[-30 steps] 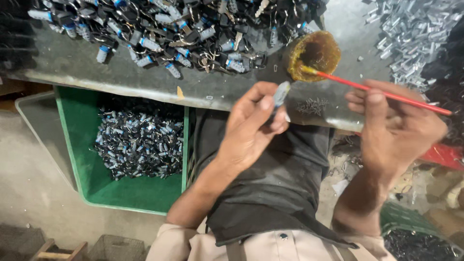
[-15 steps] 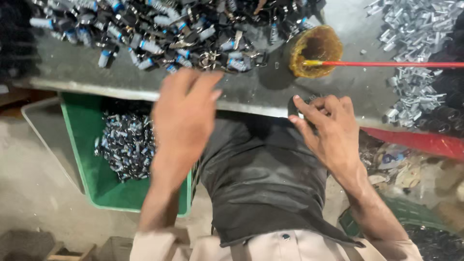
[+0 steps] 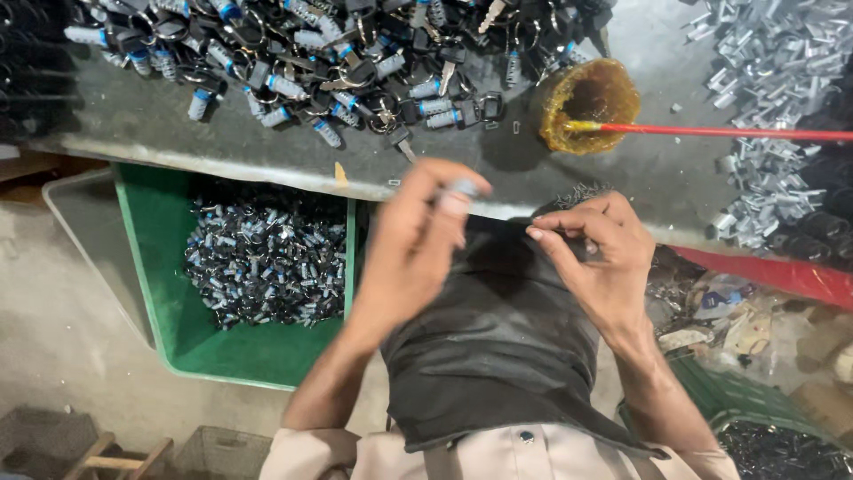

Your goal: The person sits at a workbench covered with padlock bodies and keys, picks up a small lock component, and uses a red-handled brush to apply a yellow substance from a container onto the part. They then fit and press the component onto the lock body by hand and place the finished lock onto the table pile, repeating the cycle.

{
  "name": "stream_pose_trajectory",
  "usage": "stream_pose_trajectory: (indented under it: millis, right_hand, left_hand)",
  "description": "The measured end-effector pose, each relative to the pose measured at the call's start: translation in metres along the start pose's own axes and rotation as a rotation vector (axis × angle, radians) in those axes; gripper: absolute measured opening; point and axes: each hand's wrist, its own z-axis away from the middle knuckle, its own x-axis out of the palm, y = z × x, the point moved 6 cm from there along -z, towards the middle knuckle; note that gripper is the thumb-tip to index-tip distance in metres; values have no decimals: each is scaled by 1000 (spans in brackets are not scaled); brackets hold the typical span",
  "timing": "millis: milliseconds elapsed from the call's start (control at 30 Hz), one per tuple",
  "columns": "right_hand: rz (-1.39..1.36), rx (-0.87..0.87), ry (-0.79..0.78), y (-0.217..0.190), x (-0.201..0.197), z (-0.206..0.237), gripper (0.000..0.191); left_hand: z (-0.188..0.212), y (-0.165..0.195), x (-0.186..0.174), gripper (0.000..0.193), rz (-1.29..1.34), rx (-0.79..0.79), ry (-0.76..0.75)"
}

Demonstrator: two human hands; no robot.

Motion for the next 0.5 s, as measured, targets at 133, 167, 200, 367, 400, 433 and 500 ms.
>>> stream_pose_trajectory:
  millis: [133,167,200,367,400,433,500]
  right_hand:
    - [5,38,-4,-8,4,-4,18]
    - [19,38,-6,-9,5,-5,18]
    - [31,34,-9,-10,5,-5,19]
    - [23,21,-38,-7,9,-4,19]
    - [28,23,-40,-6,9,-4,19]
    - [35,25,-41,-4,9,-3,19]
    - [34,23,-14,-3,8,-2,18]
  left_hand:
    - [-1,-22,28,12,-112,13,-50]
    - [-2,-26,32,13,-108,5,-61]
    - [-3,-29,33,15,-105,-2,-68]
    - [-6,-31,30,12,-116,29,-124]
    - [-7,-31,30,12,-126,45,-144]
    - [-8,-31,31,12,-140,38,-161]
    - [-11,-31,35,12,-167,24,-199]
